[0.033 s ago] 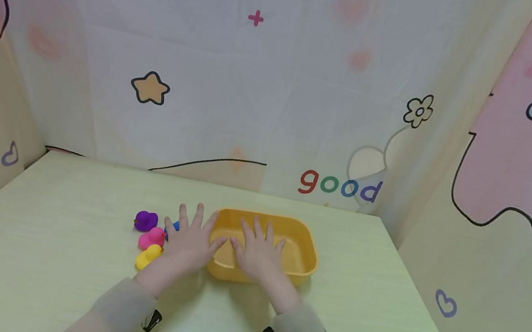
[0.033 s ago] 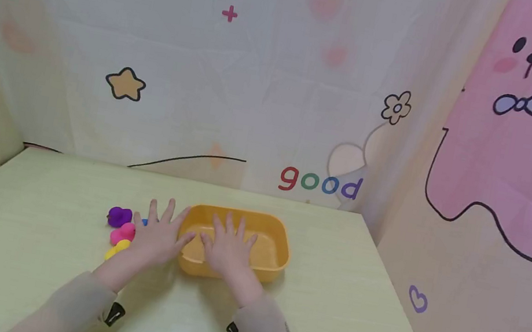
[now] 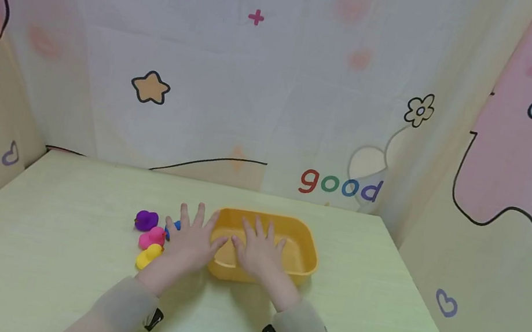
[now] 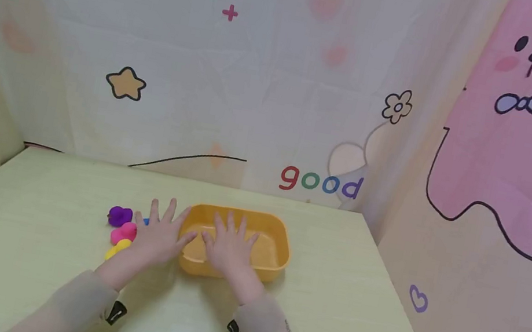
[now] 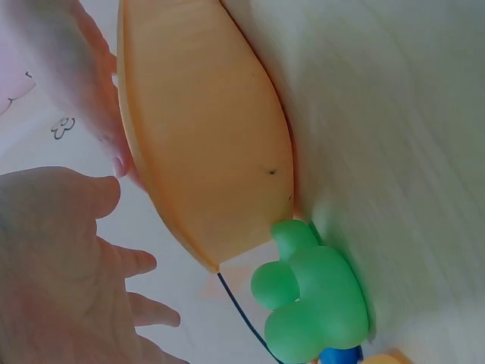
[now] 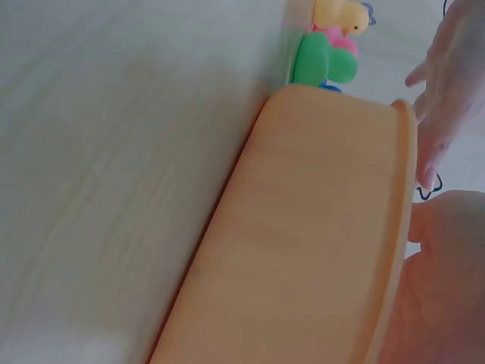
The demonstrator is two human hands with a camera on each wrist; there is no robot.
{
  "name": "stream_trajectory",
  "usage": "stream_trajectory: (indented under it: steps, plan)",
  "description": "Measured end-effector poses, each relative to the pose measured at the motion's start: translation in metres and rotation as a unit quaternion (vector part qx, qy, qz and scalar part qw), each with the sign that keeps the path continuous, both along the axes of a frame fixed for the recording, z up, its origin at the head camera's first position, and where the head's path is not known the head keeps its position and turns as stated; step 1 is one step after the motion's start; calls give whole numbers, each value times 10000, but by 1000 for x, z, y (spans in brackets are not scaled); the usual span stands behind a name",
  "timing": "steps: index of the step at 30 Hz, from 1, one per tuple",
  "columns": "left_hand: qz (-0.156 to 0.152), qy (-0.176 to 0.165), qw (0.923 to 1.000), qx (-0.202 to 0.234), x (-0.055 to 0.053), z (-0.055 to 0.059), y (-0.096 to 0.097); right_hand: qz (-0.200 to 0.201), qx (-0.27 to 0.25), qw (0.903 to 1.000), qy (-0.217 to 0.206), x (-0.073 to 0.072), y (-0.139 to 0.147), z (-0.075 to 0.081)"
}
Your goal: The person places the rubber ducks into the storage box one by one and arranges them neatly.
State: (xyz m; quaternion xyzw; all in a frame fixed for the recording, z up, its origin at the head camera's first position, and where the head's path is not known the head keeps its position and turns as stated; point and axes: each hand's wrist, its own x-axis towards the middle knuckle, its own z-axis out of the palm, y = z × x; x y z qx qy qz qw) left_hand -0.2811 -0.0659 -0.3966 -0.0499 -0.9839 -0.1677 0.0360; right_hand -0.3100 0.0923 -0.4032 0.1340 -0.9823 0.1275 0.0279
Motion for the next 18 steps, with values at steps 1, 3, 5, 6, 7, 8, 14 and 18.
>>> stream_trajectory:
  steps: [1, 3, 5, 6, 7, 8, 14, 18]
  plan:
    - [-2, -12, 10000, -20, -1, 0, 0, -17, 12, 10000, -12, -1, 0, 0]
    - [1, -56, 10000, -50, -2, -1, 0, -20, 30, 10000, -51, -2, 0, 0]
    - [-8, -62, 9999, -88, -3, -2, 0, -26, 57, 10000, -69, -5, 1, 0]
    - [-7, -61, 9999, -111, -4, -2, -1, -12, 72, 10000, -60, -5, 1, 1]
    - [-12, -54, 9999, -116, -4, -2, -1, 7, 69, 10000, -54, -5, 1, 1]
    - [-16, -42, 9999, -117, -5, -2, -2, 32, 71, 10000, -33, -4, 1, 2]
    - [-43, 63, 10000, -61, -4, -1, -6, 111, 53, 9999, 48, -1, 1, 7]
    - [-38, 44, 10000, -41, -5, -2, -7, 68, 41, 10000, 5, -1, 2, 6]
